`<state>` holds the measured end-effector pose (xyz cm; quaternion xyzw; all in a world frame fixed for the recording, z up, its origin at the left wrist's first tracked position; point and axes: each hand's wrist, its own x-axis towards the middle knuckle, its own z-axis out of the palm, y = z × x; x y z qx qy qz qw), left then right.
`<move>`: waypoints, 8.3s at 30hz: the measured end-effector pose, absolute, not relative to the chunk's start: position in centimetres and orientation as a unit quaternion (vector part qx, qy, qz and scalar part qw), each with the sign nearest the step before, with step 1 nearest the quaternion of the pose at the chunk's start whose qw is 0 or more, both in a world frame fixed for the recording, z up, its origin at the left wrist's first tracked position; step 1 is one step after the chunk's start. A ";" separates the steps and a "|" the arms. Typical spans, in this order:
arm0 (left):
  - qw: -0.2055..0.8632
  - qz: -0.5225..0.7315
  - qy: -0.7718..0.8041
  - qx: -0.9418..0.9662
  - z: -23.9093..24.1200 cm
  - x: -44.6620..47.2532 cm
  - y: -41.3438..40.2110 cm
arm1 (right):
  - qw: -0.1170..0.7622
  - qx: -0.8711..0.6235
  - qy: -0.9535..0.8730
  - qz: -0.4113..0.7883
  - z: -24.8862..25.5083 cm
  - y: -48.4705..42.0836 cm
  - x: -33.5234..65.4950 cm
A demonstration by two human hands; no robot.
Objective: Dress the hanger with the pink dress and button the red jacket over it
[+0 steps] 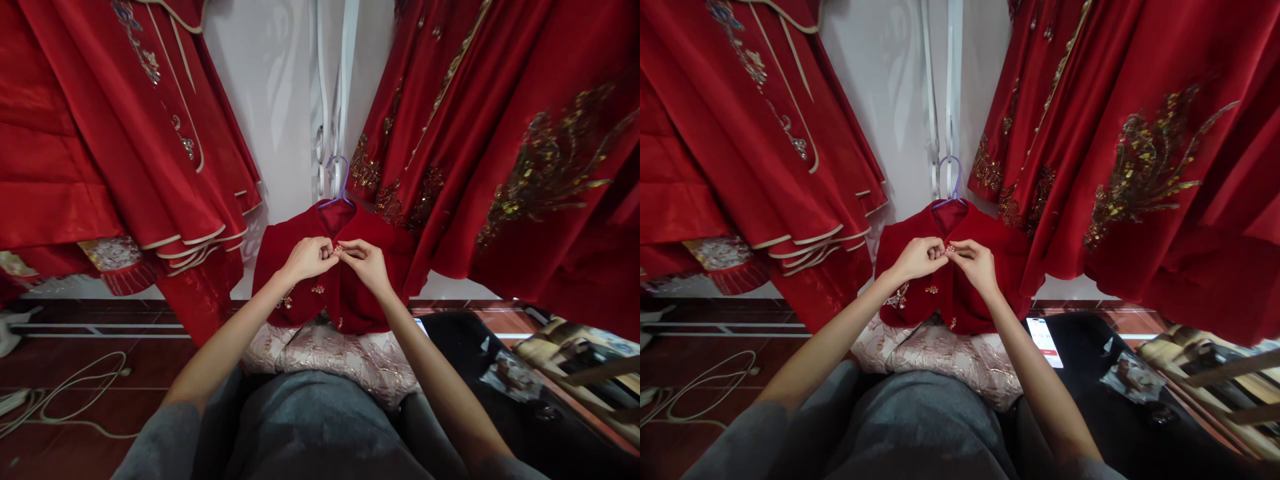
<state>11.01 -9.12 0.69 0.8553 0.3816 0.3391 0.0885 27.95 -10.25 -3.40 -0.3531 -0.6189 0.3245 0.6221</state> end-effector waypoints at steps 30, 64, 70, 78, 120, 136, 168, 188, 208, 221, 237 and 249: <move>0.156 0.387 0.449 0.790 -6.0 6.9 -14.9 | 0.480 -0.438 -0.695 0.308 -4.9 -14.8 26.3; -0.030 0.459 0.571 0.680 -9.2 7.5 -12.8 | 0.546 -0.389 -0.673 0.313 -7.9 -12.6 22.9; -0.008 0.486 0.556 0.674 -9.5 7.6 -12.1 | 0.537 -0.399 -0.684 0.292 -8.0 -10.6 21.6; 0.003 0.513 0.560 0.651 -10.0 7.4 -11.5 | 0.558 -0.416 -0.665 0.272 -8.5 -10.1 21.0; 0.175 0.564 0.521 0.616 -9.3 7.5 -11.9 | 0.535 -0.406 -0.691 0.266 -8.1 -9.6 21.4; 0.239 0.511 0.523 0.639 -9.8 3.2 -12.5 | 0.427 -0.396 -0.744 0.327 -7.7 -12.6 25.8; 0.279 0.365 0.564 0.687 -9.7 3.8 -15.3 | 0.453 -0.410 -0.699 0.371 -11.3 -13.9 21.8; 0.310 0.384 0.540 0.681 -10.2 2.2 -14.5 | 0.386 -0.464 -0.734 0.313 -10.6 -14.1 22.9; 0.080 0.245 0.586 0.768 -8.4 4.8 -16.7 | 0.285 -0.461 -0.773 0.330 -9.4 -14.3 24.4; 0.189 0.286 0.529 0.776 -8.4 4.7 -16.4 | 0.356 -0.447 -0.728 0.379 -11.8 -13.5 23.4; 0.304 0.336 0.507 0.733 -9.4 3.5 -15.8 | 0.394 -0.443 -0.704 0.390 -11.8 -13.8 22.9; 0.273 0.333 0.526 0.734 -9.3 4.0 -15.8 | 0.385 -0.456 -0.707 0.380 -11.3 -14.2 22.6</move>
